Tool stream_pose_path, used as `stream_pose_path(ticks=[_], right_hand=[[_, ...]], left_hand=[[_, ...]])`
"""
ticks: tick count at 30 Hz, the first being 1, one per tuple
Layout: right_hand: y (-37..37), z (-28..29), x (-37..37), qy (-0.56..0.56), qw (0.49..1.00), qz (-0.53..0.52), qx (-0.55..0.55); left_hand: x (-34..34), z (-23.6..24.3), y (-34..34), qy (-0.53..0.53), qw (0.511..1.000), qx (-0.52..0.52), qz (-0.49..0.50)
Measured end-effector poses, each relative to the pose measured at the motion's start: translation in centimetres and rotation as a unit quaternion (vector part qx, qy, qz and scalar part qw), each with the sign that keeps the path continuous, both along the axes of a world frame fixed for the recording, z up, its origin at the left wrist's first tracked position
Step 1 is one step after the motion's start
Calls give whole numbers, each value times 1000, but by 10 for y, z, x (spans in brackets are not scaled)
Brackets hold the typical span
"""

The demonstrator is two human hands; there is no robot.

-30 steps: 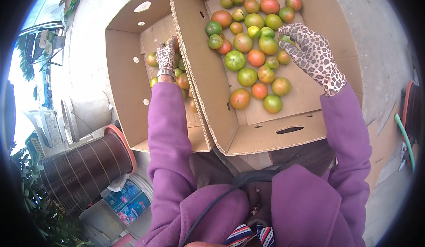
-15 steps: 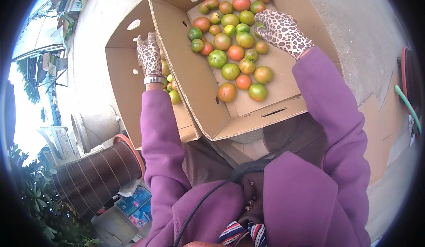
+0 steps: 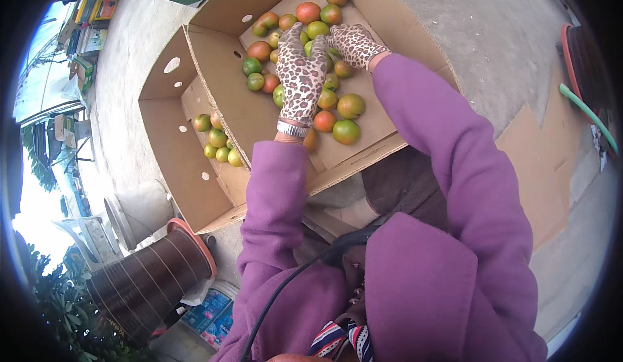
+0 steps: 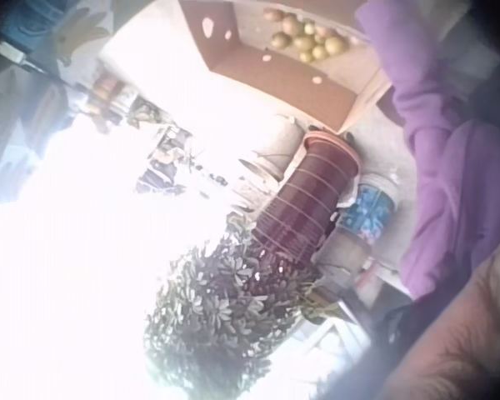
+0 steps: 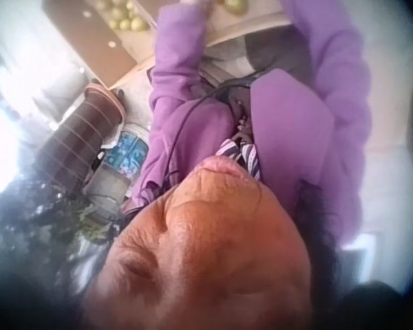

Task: The person sorts round green and red fruits between two cardboard boxes using gloved hands. The person repeatedly picks fruits from one box and places them into the other, gradually emptying one box while filling the other.

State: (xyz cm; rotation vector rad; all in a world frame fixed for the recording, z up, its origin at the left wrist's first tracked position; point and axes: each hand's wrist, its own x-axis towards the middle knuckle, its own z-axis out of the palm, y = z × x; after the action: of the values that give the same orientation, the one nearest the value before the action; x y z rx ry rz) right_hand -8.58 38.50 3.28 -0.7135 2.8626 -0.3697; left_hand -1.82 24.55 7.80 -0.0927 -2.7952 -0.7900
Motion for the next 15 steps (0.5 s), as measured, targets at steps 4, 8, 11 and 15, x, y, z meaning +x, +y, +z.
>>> stream_pose_path(ticks=[4,8,11,15], right_hand=[[-3,-54,-14,0,994,17,-104],[21,-76,-36,30,999,23,-11],[1,-20,-26,28,999,-2,28],[-29,93,5,-25,983,-138,-121]], left_hand=[[3,-8,17,-25,999,-20,-34],[-7,-3,32,-45,997,55,-43],[-4,-4,15,-82,982,168,10],[-9,19,10,-154,805,571,54]])
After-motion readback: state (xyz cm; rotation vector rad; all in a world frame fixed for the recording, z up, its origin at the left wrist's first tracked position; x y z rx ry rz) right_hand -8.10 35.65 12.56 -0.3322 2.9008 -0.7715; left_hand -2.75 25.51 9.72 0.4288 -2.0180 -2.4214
